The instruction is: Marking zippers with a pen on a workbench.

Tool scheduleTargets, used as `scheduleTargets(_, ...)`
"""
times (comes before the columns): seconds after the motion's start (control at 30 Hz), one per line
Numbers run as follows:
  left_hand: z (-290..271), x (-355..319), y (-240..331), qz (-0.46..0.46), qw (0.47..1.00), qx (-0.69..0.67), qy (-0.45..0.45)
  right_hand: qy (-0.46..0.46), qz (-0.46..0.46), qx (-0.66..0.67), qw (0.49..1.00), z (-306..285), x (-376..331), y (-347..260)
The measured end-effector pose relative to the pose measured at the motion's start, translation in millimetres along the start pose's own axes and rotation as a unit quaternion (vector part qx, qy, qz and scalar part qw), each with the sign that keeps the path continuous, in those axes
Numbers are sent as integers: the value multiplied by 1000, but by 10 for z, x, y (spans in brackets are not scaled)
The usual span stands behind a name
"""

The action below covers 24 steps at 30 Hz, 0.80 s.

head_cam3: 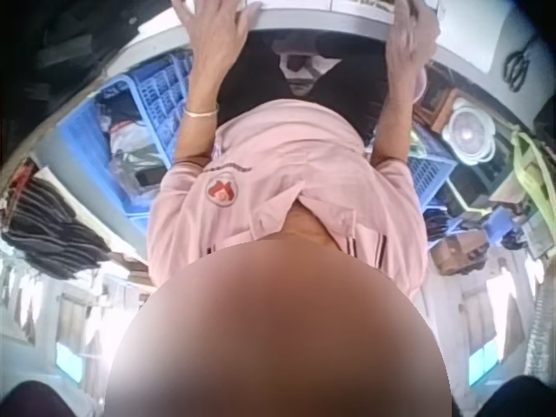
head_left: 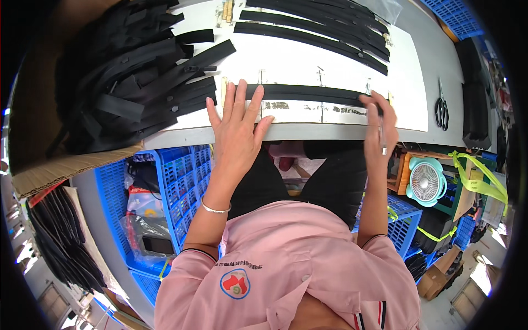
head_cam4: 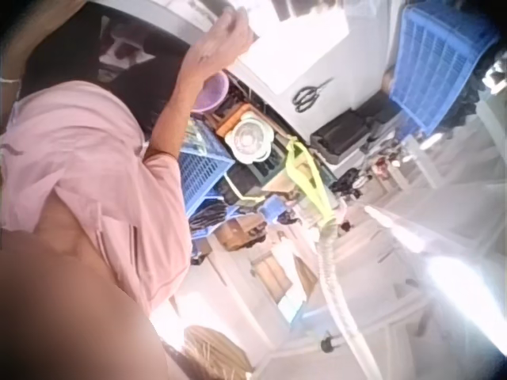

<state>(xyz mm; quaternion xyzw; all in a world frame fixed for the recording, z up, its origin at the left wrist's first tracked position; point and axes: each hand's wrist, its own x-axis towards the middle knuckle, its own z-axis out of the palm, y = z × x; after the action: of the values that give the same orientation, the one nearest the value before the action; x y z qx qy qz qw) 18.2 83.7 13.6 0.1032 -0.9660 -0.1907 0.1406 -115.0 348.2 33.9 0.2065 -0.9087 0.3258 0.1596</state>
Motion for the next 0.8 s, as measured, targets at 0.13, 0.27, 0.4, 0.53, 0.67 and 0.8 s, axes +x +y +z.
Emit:
scheduleTargets(0.13,23,-7,-32,-10,1000,-19,17,-112,63,272,954,331,222,-741)
scheduleTargets(0.27,13,9,-22,-5,1000,-5,17,-156,42,359,919,802,355,-1035)
scheduleTargets(0.4,23,30,-2,-2,999,-21,32,-219,82,323,917,1070,398,-1046)
scheduleTargets(0.53,19,27,-25,1,999,-30,41,-221,37,276,935,1117,369,-1050)
scheduleTargets(0.67,25,17,-31,-2,998,-32,45,-211,17,272,939,1143,362,-1054)
scheduleTargets(0.8,17,31,-23,-1,998,-31,47,-200,-9,234,951,1169,351,-1042)
